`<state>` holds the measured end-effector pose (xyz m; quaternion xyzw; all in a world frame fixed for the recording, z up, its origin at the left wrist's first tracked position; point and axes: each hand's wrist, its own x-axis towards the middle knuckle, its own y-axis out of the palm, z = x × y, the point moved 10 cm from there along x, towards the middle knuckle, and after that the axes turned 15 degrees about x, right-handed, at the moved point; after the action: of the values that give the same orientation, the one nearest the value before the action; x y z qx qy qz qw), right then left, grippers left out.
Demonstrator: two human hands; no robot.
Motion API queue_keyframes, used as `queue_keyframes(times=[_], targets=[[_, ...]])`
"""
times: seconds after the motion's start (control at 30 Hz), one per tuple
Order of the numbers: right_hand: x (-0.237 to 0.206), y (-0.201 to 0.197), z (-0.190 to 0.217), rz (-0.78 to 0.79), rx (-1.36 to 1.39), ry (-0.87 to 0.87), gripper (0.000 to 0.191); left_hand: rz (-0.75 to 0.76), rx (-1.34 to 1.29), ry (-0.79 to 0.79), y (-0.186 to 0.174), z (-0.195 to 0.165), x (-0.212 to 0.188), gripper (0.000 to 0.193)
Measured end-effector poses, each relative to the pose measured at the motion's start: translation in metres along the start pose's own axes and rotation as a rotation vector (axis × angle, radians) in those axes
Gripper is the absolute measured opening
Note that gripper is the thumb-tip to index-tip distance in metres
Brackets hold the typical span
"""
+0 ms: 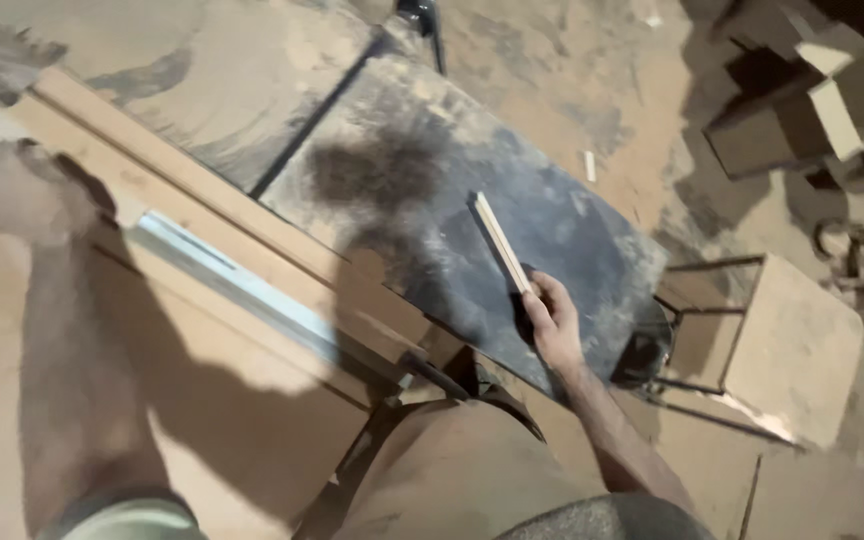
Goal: The person cuts narrow wooden strips into shorter pieces on a table saw, pushing each strip along the fence and past the blade. They stack the cut pieces on the side table, gather the stack, and continue cutting more strips.
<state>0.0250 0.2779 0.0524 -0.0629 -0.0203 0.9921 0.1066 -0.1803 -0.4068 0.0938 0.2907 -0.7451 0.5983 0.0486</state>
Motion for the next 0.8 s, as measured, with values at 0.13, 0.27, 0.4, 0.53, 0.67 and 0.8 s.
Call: queue_keyframes(times=[0.13, 0.27, 0.4, 0.53, 0.67, 0.8], targets=[[-0.026, 0.039, -0.017, 0.114, 0.836, 0.364, 0.04, -0.066, -0.482, 0.009, -0.073, -0.104, -0.076, 0.051], [-0.045, 0.074, 0.01, 0.371, 0.821, 0.32, 0.04, 0.649, -0.866, 0.012, -0.082, -0.267, -0.226, 0.041], [-0.056, 0.094, 0.022, 0.578, 0.423, 0.201, 0.044, 0.818, -1.086, -0.203, -0.095, -0.342, -0.323, 0.063], [-0.057, 0.079, 0.017, 0.591, 0.561, 0.286, 0.044, 0.478, -1.249, -0.039, -0.113, -0.334, -0.331, 0.041], [-0.036, 0.041, 0.005, 0.545, 0.503, 0.224, 0.044, 0.635, -1.414, -0.446, -0.066, -0.269, -0.371, 0.033], [-0.001, -0.002, 0.031, 0.352, -0.398, -0.467, 0.036, 0.161, -1.89, -0.242, -0.106, -0.215, -0.38, 0.017]])
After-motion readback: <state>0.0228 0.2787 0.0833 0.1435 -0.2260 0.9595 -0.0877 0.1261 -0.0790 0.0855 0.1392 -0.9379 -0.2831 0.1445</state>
